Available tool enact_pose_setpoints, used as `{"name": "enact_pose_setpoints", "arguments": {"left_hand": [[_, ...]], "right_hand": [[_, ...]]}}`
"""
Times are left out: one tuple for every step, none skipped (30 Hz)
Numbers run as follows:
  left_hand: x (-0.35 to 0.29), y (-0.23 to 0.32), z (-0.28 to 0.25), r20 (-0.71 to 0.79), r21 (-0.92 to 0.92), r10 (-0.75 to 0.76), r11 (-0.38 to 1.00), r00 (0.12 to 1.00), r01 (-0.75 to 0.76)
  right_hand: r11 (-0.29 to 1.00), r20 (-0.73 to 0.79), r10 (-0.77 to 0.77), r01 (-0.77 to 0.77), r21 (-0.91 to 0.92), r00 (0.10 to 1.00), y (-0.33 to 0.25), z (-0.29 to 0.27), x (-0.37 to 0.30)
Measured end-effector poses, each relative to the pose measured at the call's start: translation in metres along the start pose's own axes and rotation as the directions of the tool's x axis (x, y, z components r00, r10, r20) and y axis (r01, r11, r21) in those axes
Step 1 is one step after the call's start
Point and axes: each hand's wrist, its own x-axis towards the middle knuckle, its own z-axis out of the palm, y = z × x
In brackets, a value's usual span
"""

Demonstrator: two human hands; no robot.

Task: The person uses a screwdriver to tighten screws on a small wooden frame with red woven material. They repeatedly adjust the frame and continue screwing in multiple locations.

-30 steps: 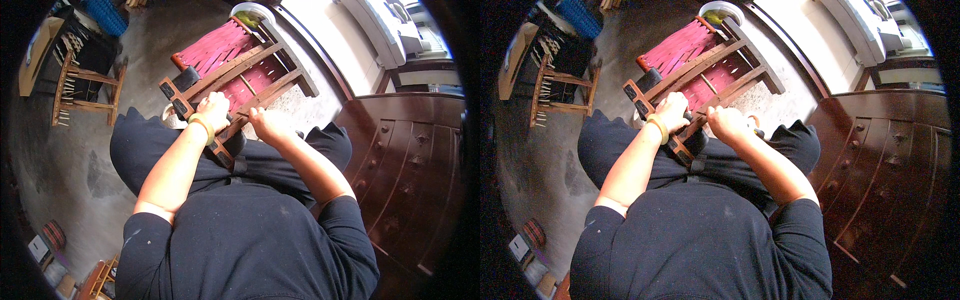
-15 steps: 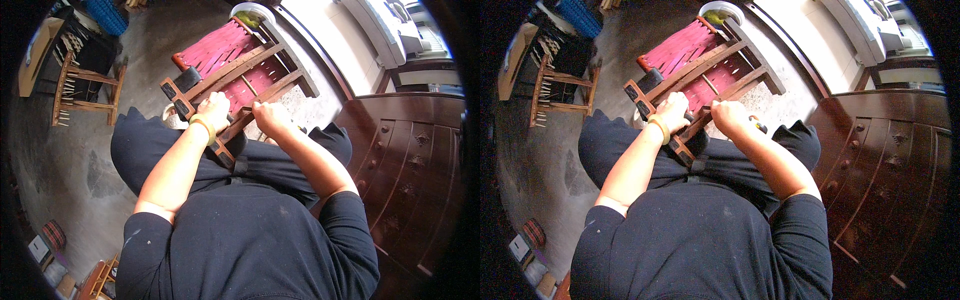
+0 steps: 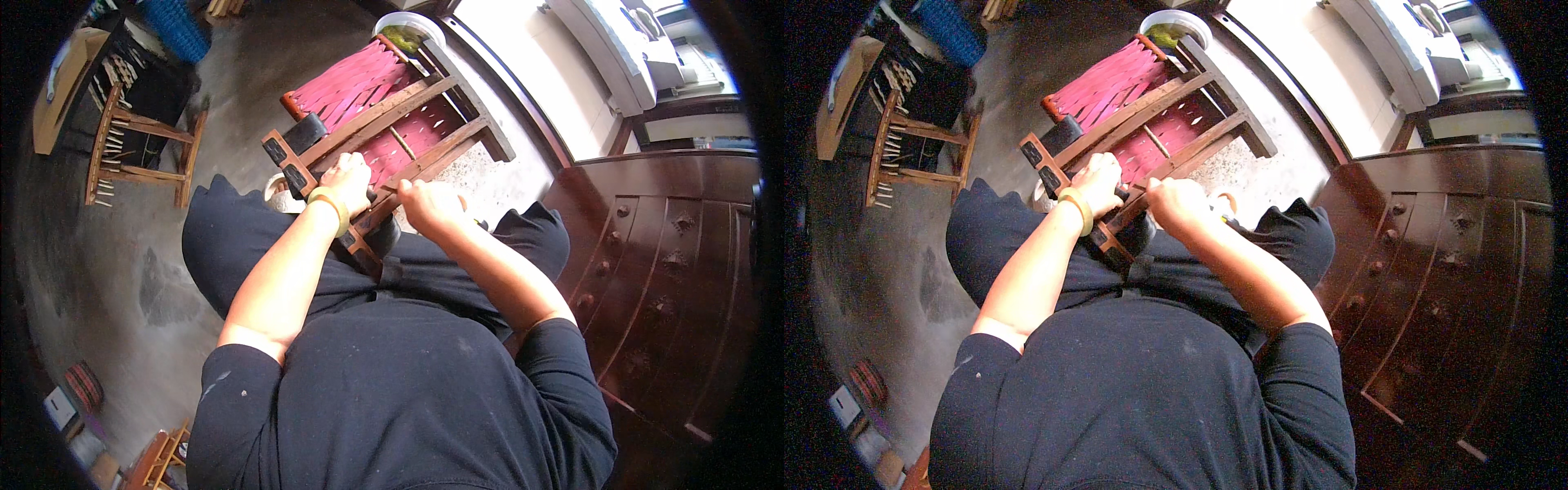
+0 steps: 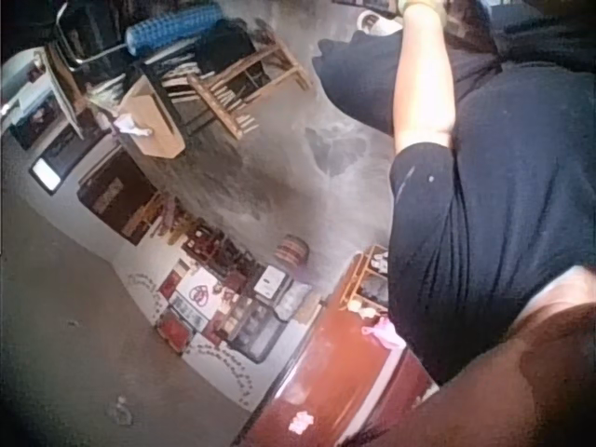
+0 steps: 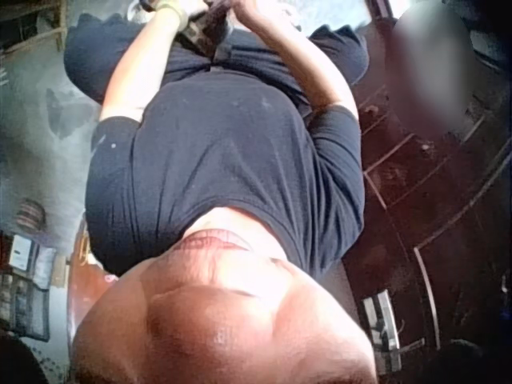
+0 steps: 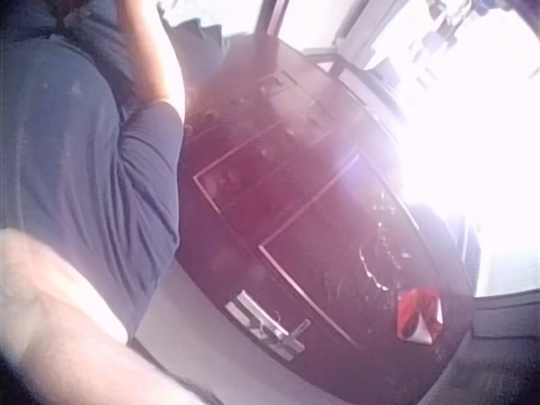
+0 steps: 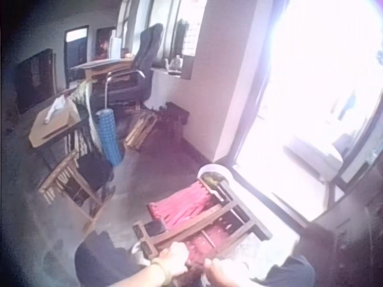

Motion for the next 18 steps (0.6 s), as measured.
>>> {"name": "enact_pose_setpoints", "arguments": {"left_hand": [[0.000, -0.002, 0.001, 0.004, 0.001, -0.016, 1.000, 1.000, 0.016], [0.000, -0.002, 0.001, 0.008, 0.006, -0.004, 1.000, 1.000, 0.004], [-0.001, -0.001, -0.001, 0.013, 0.010, 0.007, 1.000, 1.000, -0.007], [-0.001, -0.002, -0.002, 0.018, 0.015, 0.018, 1.000, 1.000, -0.018], [-0.001, 0.000, -0.002, 0.021, 0.008, 0.015, 1.000, 1.000, -0.015], [-0.001, 0.000, -0.003, 0.021, 0.002, 0.009, 1.000, 1.000, -0.009], [-0.001, 0.000, -0.003, 0.021, -0.004, 0.003, 1.000, 1.000, -0.003], [-0.002, 0.000, -0.003, 0.021, 0.001, 0.010, 1.000, 1.000, -0.010], [-0.001, -0.001, -0.002, 0.016, 0.004, 0.016, 1.000, 1.000, -0.016], [-0.001, -0.002, -0.002, 0.011, 0.008, 0.022, 1.000, 1.000, -0.022], [-0.001, 0.002, -0.006, 0.034, 0.000, 0.007, 1.000, 0.999, -0.007], [-0.001, 0.006, -0.013, 0.057, -0.007, -0.006, 1.000, 0.998, 0.006], [0.000, 0.010, -0.017, 0.080, -0.014, -0.018, 1.000, 0.997, 0.019], [-0.002, 0.009, -0.016, 0.083, -0.017, -0.048, 0.999, 0.995, 0.050], [-0.002, 0.009, -0.017, 0.085, -0.022, -0.068, 0.997, 0.994, 0.070], [-0.001, 0.010, -0.017, 0.087, -0.026, -0.087, 0.996, 0.992, 0.089], [-0.001, 0.006, -0.013, 0.045, -0.013, -0.031, 0.999, 0.999, 0.031], [-0.001, 0.004, -0.009, 0.035, -0.006, -0.022, 1.000, 0.999, 0.022]], "right_hand": [[0.999, 0.038, 0.029, -0.029, -0.018, 0.999, -0.006, -0.004, 0.002], [0.998, 0.076, 0.061, -0.058, -0.038, 0.995, -0.010, -0.011, 0.002], [0.998, 0.044, 0.058, -0.056, -0.042, 0.997, -0.006, -0.003, 0.005], [0.997, 0.013, 0.054, -0.054, -0.046, 0.998, 0.004, 0.010, 0.011], [0.997, -0.017, 0.057, -0.058, -0.054, 0.998, 0.014, 0.015, 0.014], [0.992, -0.003, 0.127, -0.127, 0.019, 0.992, 0.025, 0.008, 0.016], [0.982, -0.043, 0.189, -0.190, -0.007, 0.981, 0.038, 0.006, 0.022], [0.967, -0.084, 0.249, -0.252, -0.027, 0.965, 0.049, 0.004, 0.026], [0.946, -0.152, 0.323, -0.324, 0.022, 0.934, 0.058, -0.006, 0.024], [0.918, -0.215, 0.397, -0.390, 0.076, 0.892, 0.069, -0.016, 0.020], [0.936, -0.195, 0.343, -0.352, -0.013, 0.919, 0.078, -0.018, 0.025], [0.936, -0.148, 0.352, -0.346, 0.061, 0.924, 0.081, -0.016, 0.022], [0.929, -0.100, 0.358, -0.343, 0.136, 0.928, 0.082, -0.012, 0.017], [0.920, -0.051, 0.348, -0.330, 0.213, 0.936, 0.065, -0.017, 0.014], [0.954, -0.079, 0.272, -0.258, 0.152, 0.959, 0.053, -0.009, 0.012], [0.984, -0.094, 0.164, -0.157, 0.079, 0.982, 0.043, -0.005, 0.008], [0.991, -0.104, 0.107, -0.099, 0.087, 0.989, 0.033, 0.006, 0.005], [0.995, -0.115, 0.051, -0.040, 0.094, 0.992, 0.025, 0.013, 0.003]]}}
